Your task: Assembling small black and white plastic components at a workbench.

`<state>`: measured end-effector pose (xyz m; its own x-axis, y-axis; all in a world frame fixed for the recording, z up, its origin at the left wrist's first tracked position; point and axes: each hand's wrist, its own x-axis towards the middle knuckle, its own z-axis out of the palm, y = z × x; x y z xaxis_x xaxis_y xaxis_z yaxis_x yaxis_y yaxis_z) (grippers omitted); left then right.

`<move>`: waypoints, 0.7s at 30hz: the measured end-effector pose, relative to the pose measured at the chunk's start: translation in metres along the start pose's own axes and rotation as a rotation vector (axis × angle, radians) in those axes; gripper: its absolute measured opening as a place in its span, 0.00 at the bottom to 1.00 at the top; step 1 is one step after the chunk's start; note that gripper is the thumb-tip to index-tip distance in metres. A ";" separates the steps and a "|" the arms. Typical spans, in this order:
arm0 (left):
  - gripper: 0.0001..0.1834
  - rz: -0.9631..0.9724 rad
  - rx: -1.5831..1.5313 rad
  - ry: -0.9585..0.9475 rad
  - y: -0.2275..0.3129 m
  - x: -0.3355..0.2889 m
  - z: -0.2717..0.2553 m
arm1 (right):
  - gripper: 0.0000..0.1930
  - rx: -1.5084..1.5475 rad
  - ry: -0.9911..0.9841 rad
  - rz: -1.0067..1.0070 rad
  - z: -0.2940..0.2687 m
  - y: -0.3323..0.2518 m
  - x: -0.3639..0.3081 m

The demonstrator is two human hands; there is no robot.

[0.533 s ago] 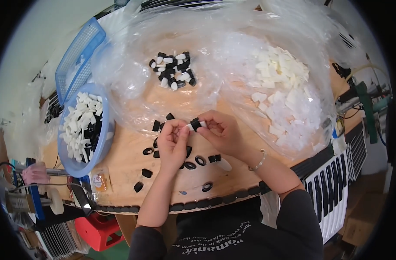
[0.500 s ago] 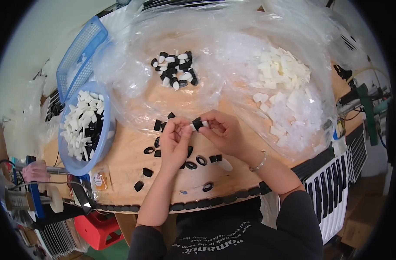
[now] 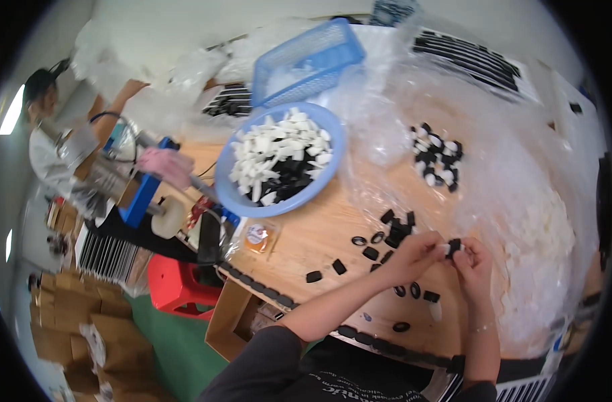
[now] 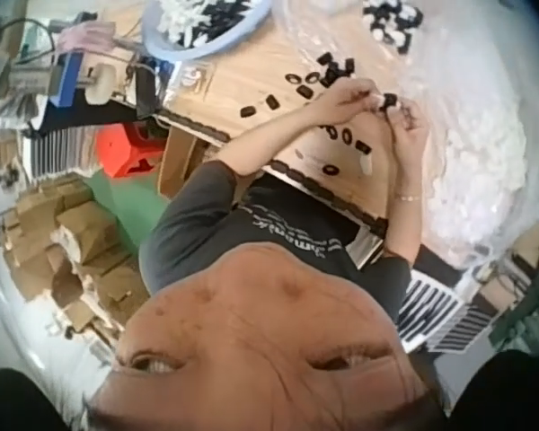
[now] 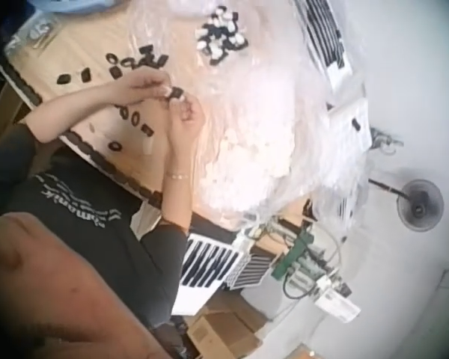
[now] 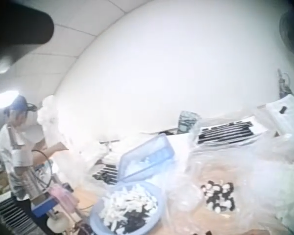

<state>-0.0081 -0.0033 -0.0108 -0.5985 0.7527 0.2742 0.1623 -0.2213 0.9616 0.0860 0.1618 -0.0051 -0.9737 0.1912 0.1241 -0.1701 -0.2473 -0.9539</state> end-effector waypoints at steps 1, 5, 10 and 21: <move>0.07 0.018 -0.049 -0.002 -0.002 0.003 0.003 | 0.09 0.032 0.025 0.027 -0.003 0.000 -0.001; 0.06 0.119 0.150 0.025 0.005 0.008 0.000 | 0.09 -0.141 0.048 -0.108 -0.002 0.004 0.000; 0.06 0.235 0.254 0.115 0.003 0.008 0.000 | 0.09 -0.221 0.089 -0.129 0.006 0.004 0.004; 0.04 0.087 0.015 0.110 -0.001 0.007 0.003 | 0.07 0.108 0.121 0.008 0.006 0.002 0.006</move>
<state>-0.0099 0.0044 -0.0094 -0.6636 0.6587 0.3546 0.2286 -0.2728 0.9345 0.0787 0.1565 -0.0044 -0.9507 0.3004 0.0768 -0.1844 -0.3486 -0.9189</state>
